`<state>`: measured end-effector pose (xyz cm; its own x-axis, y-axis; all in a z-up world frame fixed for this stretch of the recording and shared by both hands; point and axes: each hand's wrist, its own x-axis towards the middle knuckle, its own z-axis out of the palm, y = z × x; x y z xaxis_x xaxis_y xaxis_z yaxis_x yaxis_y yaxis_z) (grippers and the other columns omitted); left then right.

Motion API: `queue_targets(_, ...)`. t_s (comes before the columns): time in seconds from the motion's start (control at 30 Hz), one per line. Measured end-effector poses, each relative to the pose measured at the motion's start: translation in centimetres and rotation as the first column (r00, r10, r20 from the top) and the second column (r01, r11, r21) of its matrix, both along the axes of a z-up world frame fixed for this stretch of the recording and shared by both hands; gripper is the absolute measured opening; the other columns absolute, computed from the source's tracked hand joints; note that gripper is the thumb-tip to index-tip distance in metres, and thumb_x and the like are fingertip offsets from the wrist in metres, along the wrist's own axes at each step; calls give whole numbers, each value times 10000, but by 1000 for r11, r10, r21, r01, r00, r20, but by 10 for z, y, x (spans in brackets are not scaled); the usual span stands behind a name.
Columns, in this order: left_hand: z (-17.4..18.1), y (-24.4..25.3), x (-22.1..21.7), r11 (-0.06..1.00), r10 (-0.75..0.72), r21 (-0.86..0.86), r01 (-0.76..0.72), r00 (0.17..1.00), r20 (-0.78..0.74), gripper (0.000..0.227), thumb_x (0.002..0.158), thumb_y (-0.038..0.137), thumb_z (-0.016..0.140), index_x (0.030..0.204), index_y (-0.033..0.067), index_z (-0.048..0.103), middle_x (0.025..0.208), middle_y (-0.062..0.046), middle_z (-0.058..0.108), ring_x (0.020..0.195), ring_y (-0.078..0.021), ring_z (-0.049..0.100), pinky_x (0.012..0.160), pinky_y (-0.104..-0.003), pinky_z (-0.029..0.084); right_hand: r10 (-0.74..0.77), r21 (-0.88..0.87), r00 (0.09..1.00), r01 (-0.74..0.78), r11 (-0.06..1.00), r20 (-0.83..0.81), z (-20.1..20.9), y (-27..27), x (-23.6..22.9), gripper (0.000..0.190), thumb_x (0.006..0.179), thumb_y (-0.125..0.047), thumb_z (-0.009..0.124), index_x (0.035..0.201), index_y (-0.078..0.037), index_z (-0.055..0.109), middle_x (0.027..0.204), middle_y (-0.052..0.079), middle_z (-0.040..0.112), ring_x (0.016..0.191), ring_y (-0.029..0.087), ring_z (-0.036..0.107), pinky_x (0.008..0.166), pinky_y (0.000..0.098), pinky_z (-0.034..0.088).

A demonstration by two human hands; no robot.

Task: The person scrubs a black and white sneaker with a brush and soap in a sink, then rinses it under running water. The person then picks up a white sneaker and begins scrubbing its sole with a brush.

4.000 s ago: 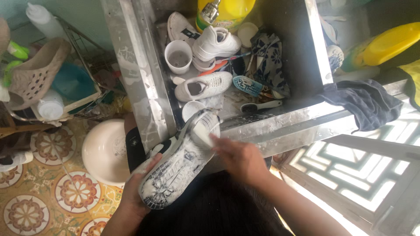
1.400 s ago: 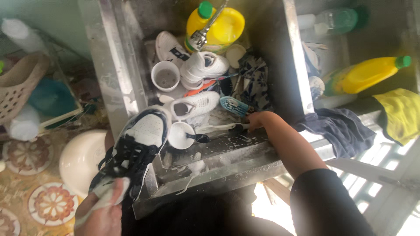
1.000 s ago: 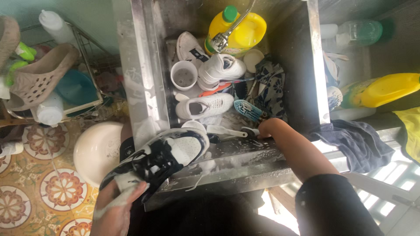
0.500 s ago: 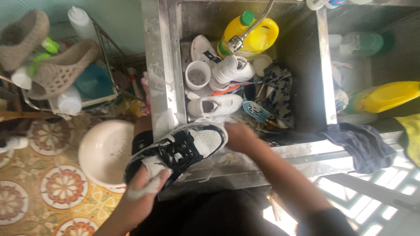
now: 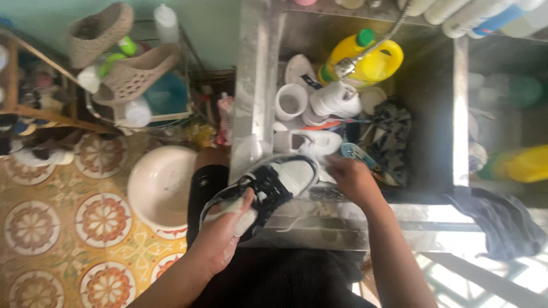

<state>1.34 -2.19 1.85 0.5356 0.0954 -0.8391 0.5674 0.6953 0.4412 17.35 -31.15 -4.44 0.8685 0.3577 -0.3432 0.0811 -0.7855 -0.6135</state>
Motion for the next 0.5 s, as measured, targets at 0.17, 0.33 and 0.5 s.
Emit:
queue_targets(0.17,-25,-18,-5,999,17,23,-22,978,207,225,982,169,763,1070,-11,660,976,-5,615,834,-98,577,740,-284,486,-393,360,912,328,873,121,41,-28,-59,602,906,-14,716,1485,-109,580,1194,139,719,826,229,635,773,247,481)
queue_targets(0.33,-40,-55,-13,974,-161,177,141,981,108,249,973,200,661,1053,-36,649,967,-67,668,866,-132,640,799,-291,542,-294,374,908,172,911,297,55,-37,-117,473,953,-58,688,1410,-78,567,1369,153,674,1039,199,722,794,294,608)
queue_targets(0.5,-41,-68,-8,919,-331,286,273,927,179,254,979,196,637,1098,-27,616,1008,-81,669,899,-134,634,823,-284,548,-274,49,881,277,960,385,71,-17,-113,313,936,-259,742,1220,-144,678,1100,88,785,782,214,783,574,352,594)
